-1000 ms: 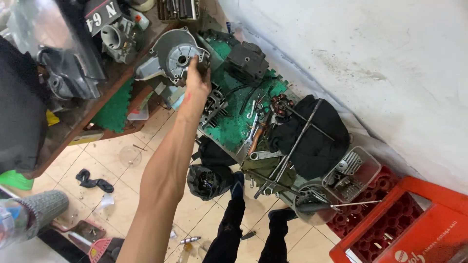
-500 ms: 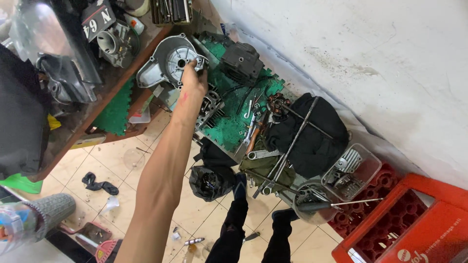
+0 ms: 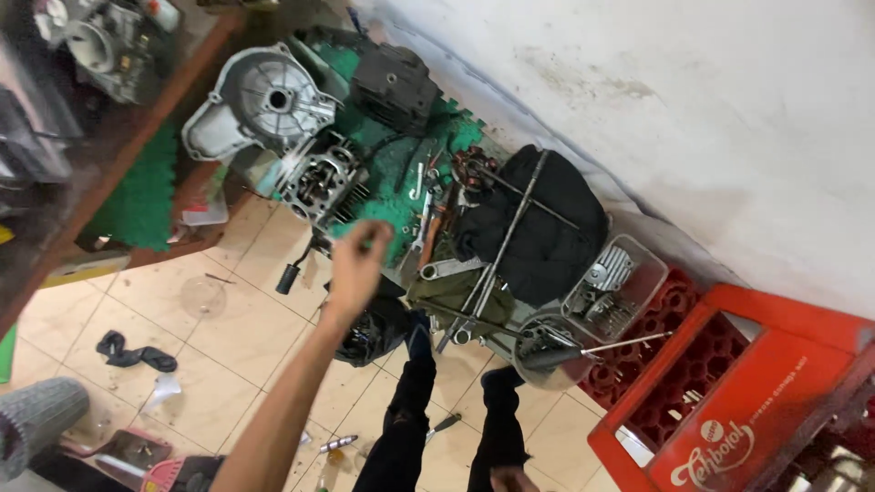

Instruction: The person works at a cluttered workbench on a disassembled motorcycle engine. They handle the engine crankcase cover, pick up and set down wrenches and a socket set, move engine parts around the bench, and wipe parts with a cloth.

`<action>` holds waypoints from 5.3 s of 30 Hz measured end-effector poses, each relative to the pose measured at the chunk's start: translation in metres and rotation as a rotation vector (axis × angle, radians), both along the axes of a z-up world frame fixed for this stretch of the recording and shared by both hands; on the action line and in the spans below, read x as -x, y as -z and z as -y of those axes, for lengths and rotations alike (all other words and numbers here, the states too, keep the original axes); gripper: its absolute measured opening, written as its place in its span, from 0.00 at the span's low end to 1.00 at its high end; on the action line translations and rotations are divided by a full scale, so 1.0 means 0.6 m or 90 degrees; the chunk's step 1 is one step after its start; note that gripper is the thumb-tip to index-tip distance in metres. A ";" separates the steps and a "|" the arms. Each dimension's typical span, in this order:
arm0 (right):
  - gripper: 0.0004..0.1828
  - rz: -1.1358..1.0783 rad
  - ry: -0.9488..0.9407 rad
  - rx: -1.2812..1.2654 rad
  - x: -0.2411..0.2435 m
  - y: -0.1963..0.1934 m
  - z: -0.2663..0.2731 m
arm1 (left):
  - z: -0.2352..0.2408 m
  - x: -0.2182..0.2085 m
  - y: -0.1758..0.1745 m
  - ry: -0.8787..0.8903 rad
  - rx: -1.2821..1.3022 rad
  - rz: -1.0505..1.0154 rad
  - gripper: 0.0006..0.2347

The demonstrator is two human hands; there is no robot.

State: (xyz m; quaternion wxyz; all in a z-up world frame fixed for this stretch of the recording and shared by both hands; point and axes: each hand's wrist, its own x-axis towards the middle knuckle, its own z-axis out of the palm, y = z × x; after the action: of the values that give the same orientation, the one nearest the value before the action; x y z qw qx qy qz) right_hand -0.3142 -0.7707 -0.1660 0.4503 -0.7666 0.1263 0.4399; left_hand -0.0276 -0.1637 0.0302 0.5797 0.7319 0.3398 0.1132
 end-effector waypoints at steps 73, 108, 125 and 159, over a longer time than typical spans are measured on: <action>0.23 0.574 -0.562 0.080 -0.512 -0.240 -0.517 | 0.169 0.135 0.183 -0.275 0.260 -0.043 0.08; 0.14 0.497 -0.030 -0.125 -0.525 -0.381 -0.470 | 0.113 -0.047 0.197 0.066 -0.046 -0.288 0.24; 0.11 0.501 -0.074 -0.101 -0.529 -0.374 -0.470 | 0.179 -0.004 0.155 0.051 -0.239 0.124 0.17; 0.26 0.560 -0.581 0.077 -0.558 -0.240 -0.646 | 0.007 0.011 0.108 -0.013 0.542 -0.075 0.19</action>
State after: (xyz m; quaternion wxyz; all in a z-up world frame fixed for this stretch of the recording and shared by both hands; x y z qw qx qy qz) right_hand 0.0207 -0.3831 -0.0220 0.1836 -0.8763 -0.3852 0.2235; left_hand -0.0342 -0.1681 -0.0346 0.8085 0.4288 0.3962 -0.0736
